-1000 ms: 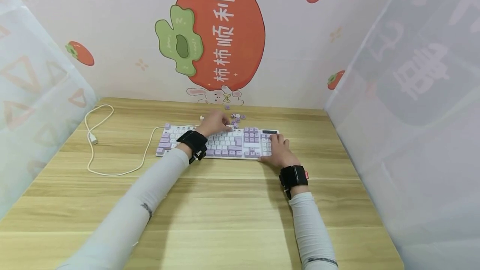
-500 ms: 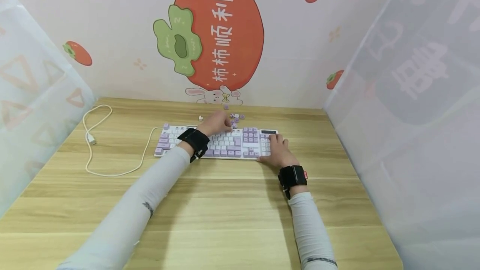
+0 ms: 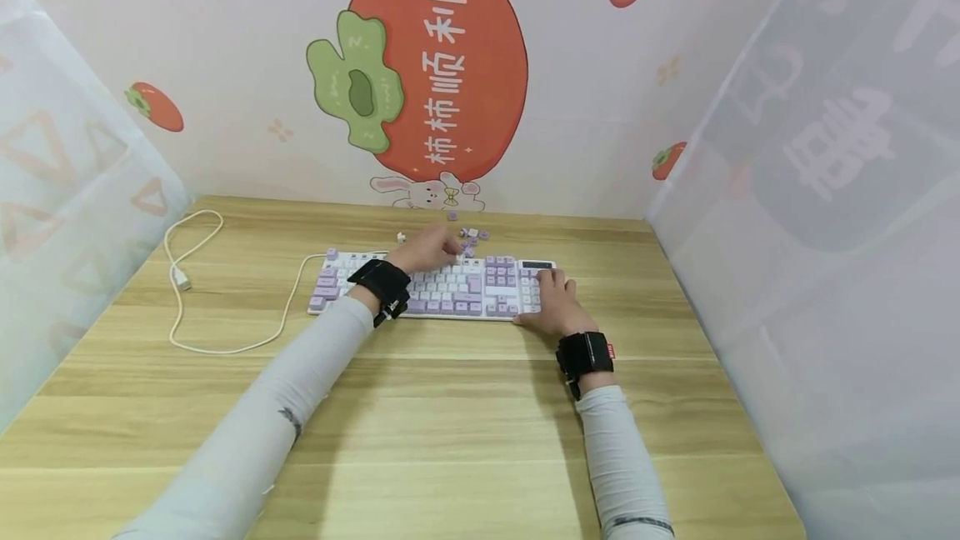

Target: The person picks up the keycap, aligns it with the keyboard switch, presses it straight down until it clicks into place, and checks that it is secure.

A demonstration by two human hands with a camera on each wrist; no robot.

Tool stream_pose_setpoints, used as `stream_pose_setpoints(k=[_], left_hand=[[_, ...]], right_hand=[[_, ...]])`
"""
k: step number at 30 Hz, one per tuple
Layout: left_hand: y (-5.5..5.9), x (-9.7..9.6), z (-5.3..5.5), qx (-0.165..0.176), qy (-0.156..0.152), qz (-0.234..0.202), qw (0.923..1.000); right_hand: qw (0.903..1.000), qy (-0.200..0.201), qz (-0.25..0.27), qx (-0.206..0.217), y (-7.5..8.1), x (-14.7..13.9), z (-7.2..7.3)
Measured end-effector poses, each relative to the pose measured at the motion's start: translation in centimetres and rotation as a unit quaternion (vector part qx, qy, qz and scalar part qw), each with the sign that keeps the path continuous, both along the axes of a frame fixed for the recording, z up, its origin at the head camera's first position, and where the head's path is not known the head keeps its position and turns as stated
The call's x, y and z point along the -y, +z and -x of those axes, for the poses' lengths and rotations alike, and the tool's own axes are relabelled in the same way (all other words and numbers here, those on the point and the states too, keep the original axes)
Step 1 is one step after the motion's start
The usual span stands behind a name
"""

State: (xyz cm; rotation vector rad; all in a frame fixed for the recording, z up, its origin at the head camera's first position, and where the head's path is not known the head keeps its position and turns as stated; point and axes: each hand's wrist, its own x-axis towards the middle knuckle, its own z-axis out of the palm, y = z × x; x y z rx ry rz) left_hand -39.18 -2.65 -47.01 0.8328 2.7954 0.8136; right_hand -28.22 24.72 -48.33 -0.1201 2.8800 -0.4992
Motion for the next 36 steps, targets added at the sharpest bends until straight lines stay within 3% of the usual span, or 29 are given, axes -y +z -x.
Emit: stream_pose_setpoints(k=[4, 9, 13, 17, 25, 36], left_hand=[[-0.4, 0.5, 0.4, 0.007, -0.008, -0.011, 0.9999], [0.0, 0.3, -0.1, -0.042, -0.023, 0.043, 0.9979], [0.7, -0.5, -1.3, -0.108, -0.030, 0.135, 0.9845], [0.6, -1.0, -2.2, -0.146, -0.035, 0.203, 0.9676], [1.2, -2.2, -3.7, -0.163, -0.039, 0.248, 0.9540], [1.5, -1.6, -4.3, -0.108, -0.015, 0.257, 0.9602]], right_hand=[[1.0000, 0.000, 0.000, -0.002, -0.1, 0.0, 0.1], [0.9999, 0.011, 0.005, -0.005, -0.2, 0.0, 0.1], [0.9999, 0.014, 0.004, -0.006, -0.2, 0.1, 0.1], [0.9999, 0.013, 0.001, -0.005, -0.2, 0.2, 0.1], [0.9999, 0.008, -0.004, -0.005, 0.1, -0.1, 0.3], [0.9999, 0.011, -0.007, -0.006, -0.2, 0.0, 0.1]])
